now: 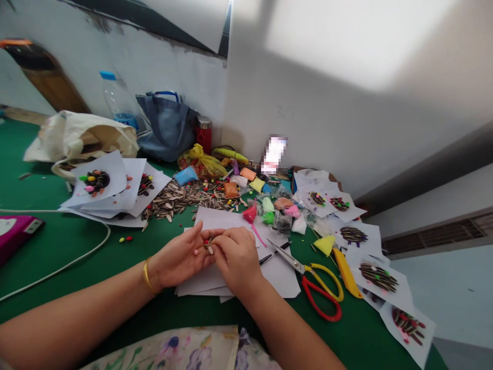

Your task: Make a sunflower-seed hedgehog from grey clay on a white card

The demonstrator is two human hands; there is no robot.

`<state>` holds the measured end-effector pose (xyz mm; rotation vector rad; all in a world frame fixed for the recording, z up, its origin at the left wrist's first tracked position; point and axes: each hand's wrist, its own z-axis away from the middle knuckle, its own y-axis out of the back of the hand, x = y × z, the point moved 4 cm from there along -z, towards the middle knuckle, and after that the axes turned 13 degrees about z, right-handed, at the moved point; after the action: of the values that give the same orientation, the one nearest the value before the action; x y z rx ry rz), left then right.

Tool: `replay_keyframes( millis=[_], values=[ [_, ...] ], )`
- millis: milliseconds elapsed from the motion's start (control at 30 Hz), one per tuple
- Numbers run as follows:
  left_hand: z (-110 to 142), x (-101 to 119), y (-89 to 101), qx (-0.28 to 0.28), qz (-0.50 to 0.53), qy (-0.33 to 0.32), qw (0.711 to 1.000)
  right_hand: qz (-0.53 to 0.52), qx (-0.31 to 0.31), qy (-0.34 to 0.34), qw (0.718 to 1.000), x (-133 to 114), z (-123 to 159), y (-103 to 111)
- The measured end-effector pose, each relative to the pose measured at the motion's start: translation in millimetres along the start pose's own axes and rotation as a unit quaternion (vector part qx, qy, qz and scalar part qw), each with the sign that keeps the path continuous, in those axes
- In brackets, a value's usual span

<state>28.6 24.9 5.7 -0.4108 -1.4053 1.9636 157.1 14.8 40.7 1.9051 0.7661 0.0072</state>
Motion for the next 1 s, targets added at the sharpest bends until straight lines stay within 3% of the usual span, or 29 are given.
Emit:
replay_keyframes(
  millis=[100, 200, 733, 900, 1000],
  values=[
    [2, -1, 2.3, 0.021, -0.073, -0.006, 0.997, -0.007, 0.022, -0.010, 1.000, 7, -1, 5],
    [3, -2, -0.6, 0.007, -0.128, -0.002, 0.992, -0.009, 0.021, -0.016, 1.000, 12, -1, 6],
    [-1, 7, 4.4, 0.054, -0.185, -0.090, 0.977, -0.064, -0.005, -0.039, 0.997, 17, -3, 9],
    [-2, 13, 4.1, 0.077, -0.168, -0.121, 0.975, -0.036, -0.013, -0.081, 0.996, 44, -9, 17],
    [-3, 18, 5.5, 0.099, -0.133, -0.131, 0.977, 0.019, -0.065, -0.098, 0.993, 64, -10, 16]
  ],
)
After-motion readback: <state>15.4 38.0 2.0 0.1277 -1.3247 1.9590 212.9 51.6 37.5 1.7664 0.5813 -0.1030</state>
